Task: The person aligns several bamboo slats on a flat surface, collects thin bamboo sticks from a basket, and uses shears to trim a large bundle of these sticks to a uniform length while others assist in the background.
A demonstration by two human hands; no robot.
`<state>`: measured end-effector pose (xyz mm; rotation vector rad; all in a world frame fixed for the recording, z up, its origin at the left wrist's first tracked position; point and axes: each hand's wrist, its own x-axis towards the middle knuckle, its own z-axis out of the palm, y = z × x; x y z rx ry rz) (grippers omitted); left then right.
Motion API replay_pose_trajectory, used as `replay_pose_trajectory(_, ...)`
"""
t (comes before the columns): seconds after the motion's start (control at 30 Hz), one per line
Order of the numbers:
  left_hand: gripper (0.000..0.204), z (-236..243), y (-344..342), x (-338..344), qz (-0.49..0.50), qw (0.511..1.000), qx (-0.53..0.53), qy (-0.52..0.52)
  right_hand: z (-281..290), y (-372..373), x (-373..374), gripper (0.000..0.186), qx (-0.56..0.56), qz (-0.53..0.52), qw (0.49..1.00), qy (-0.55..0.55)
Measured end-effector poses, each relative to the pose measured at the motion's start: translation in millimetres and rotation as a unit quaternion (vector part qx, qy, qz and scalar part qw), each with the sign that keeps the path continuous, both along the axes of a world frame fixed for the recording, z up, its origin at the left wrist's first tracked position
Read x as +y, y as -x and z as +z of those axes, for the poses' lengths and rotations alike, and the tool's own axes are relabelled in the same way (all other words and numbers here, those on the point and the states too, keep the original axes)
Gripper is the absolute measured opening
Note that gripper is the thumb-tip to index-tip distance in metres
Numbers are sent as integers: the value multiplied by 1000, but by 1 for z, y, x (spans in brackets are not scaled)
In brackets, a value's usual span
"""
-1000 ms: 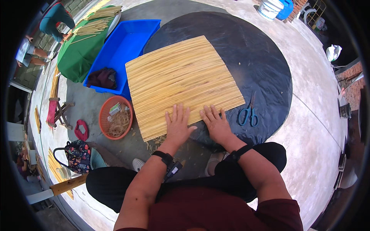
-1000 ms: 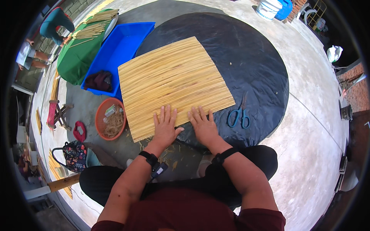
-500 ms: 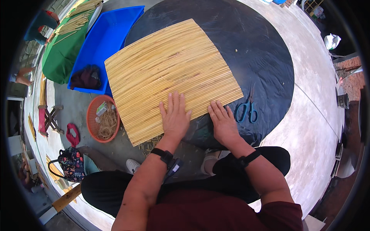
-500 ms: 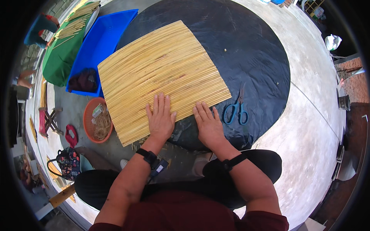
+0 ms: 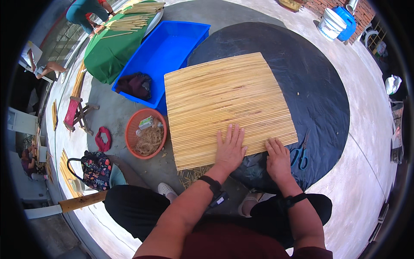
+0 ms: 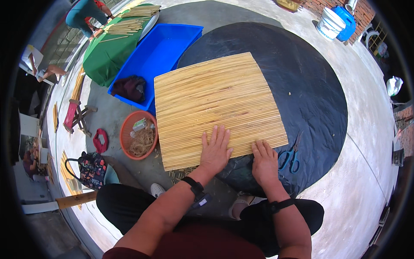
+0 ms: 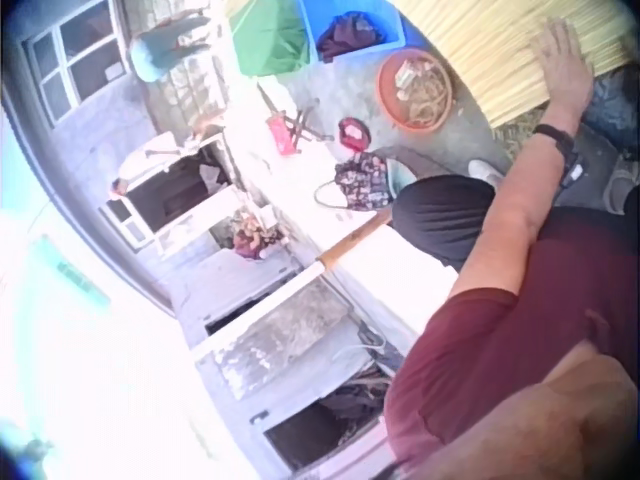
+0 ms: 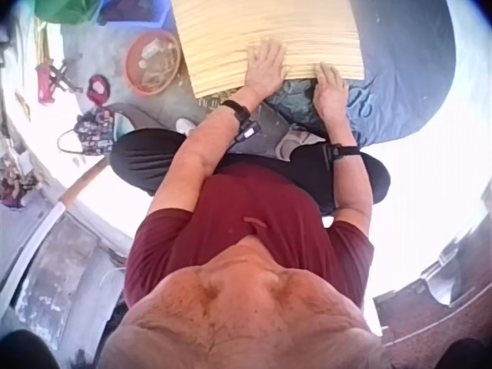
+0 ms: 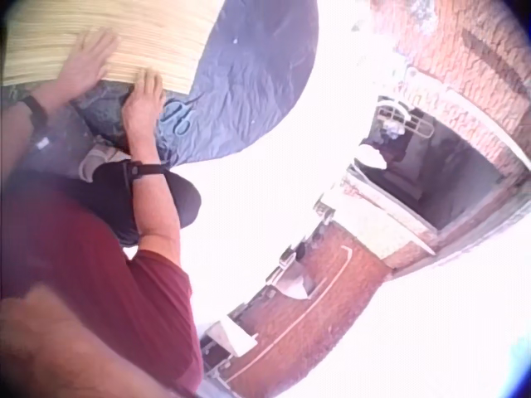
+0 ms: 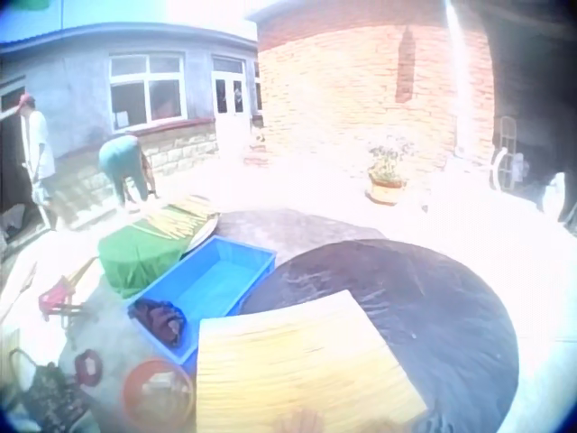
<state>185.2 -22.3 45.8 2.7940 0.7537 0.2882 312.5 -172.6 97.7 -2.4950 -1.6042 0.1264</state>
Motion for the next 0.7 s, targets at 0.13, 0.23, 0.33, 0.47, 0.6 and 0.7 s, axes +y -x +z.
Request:
replay_pose_trajectory(0.13, 62, -1, 1, 2, -4, 1000, -6, 7, 3, 2, 5, 58, -18, 14, 1000, 20)
replay_pose_trajectory(0.23, 63, -2, 2, 4, -4, 1000, -8, 12, 10, 16, 15, 69, 2, 53, 997, 58)
replay_pose_trajectory(0.33, 63, -1, -2, 2, -11, 1000, -12, 23, 11, 21, 18, 79, 12, 76, 992, 100)
replay_pose_trajectory(0.47, 63, -1, -6, 1, -22, 999, -13, 39, 5, 19, 17, 82, -10, 71, 986, 148)
replay_pose_trajectory(0.6, 64, 2, 1, 2, -18, 999, -5, 41, -6, 23, 17, 72, -37, 76, 987, 139)
replay_pose_trajectory(0.7, 64, 2, 2, 4, -23, 998, 6, 61, -15, 24, 14, 63, -48, 69, 991, 106)
